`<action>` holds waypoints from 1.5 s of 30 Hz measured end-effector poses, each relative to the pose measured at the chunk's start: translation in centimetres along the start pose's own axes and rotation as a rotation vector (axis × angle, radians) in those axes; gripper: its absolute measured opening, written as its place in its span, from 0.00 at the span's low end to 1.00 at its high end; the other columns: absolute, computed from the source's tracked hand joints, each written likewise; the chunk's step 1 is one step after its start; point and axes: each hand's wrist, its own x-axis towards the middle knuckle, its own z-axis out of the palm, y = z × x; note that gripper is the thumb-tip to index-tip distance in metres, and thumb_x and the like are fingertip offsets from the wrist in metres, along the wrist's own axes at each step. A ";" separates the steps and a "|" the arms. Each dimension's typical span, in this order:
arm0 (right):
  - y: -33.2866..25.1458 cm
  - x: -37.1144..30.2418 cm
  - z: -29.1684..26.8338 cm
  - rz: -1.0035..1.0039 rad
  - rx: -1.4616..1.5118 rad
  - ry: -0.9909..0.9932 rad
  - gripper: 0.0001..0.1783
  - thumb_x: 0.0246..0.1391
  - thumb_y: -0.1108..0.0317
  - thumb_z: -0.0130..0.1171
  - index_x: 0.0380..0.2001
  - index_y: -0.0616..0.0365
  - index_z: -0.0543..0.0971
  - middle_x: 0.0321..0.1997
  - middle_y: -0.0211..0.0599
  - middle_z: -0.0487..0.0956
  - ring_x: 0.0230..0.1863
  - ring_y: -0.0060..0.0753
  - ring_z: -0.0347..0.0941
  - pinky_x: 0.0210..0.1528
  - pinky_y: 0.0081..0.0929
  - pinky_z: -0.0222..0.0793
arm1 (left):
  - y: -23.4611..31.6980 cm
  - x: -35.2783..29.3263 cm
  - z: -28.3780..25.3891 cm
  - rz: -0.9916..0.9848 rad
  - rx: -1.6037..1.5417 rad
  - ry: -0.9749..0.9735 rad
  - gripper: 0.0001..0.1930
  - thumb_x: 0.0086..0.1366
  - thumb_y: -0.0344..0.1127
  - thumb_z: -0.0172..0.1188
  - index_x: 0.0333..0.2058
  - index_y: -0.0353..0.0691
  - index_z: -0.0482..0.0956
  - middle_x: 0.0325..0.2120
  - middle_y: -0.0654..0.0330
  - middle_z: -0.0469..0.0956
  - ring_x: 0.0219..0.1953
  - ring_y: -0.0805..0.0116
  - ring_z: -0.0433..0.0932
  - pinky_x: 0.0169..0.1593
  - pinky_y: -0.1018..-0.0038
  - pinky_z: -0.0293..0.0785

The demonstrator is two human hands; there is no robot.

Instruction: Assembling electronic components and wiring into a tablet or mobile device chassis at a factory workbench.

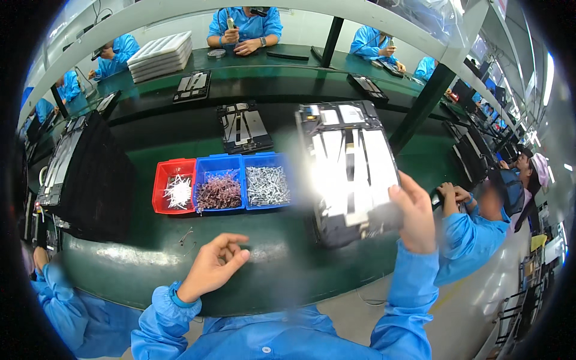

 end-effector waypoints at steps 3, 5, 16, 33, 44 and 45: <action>0.9 2.8 -2.5 0.078 0.056 -0.024 0.25 0.64 0.68 0.59 0.60 0.72 0.73 0.51 0.41 0.83 0.47 0.25 0.80 0.51 0.21 0.74 | -2.1 -0.4 -0.2 -0.058 0.238 -0.043 0.16 0.67 0.34 0.65 0.49 0.30 0.79 0.26 0.65 0.77 0.23 0.80 0.72 0.28 0.79 0.69; 1.7 3.6 -3.3 0.151 0.091 0.001 0.22 0.65 0.68 0.58 0.57 0.71 0.75 0.46 0.38 0.84 0.42 0.24 0.81 0.46 0.20 0.75 | -2.9 -0.7 -0.1 -0.101 0.292 -0.035 0.14 0.64 0.33 0.67 0.45 0.29 0.82 0.23 0.63 0.78 0.22 0.79 0.73 0.28 0.76 0.70; -1.6 0.6 -0.6 -0.525 -0.783 0.339 0.12 0.62 0.68 0.62 0.43 0.68 0.83 0.48 0.40 0.81 0.46 0.30 0.76 0.50 0.26 0.70 | -1.8 -2.2 -3.9 -0.038 0.455 -0.108 0.14 0.65 0.39 0.65 0.44 0.36 0.83 0.22 0.60 0.80 0.23 0.64 0.79 0.29 0.66 0.74; 11.1 22.3 29.6 -0.188 -1.077 -0.516 0.32 0.36 0.60 0.80 0.48 0.56 0.81 0.50 0.47 0.83 0.53 0.46 0.79 0.56 0.36 0.73 | -3.7 -1.1 -10.3 0.189 0.719 0.613 0.04 0.63 0.34 0.66 0.30 0.43 0.82 0.26 0.59 0.80 0.25 0.56 0.81 0.28 0.63 0.77; 14.1 24.8 32.5 -0.334 -1.282 -0.934 0.33 0.48 0.56 0.75 0.55 0.50 0.72 0.47 0.61 0.81 0.54 0.64 0.76 0.57 0.45 0.72 | -4.7 -2.8 -14.3 0.089 0.480 0.579 0.03 0.61 0.30 0.67 0.30 0.37 0.84 0.24 0.59 0.77 0.20 0.68 0.76 0.26 0.71 0.71; 14.2 24.7 32.6 -0.335 -1.285 -0.930 0.33 0.49 0.54 0.74 0.56 0.50 0.72 0.47 0.61 0.81 0.54 0.64 0.76 0.57 0.46 0.71 | -4.7 -3.0 -14.3 0.104 0.499 0.486 0.03 0.61 0.30 0.68 0.32 0.39 0.85 0.25 0.58 0.78 0.21 0.67 0.78 0.28 0.70 0.73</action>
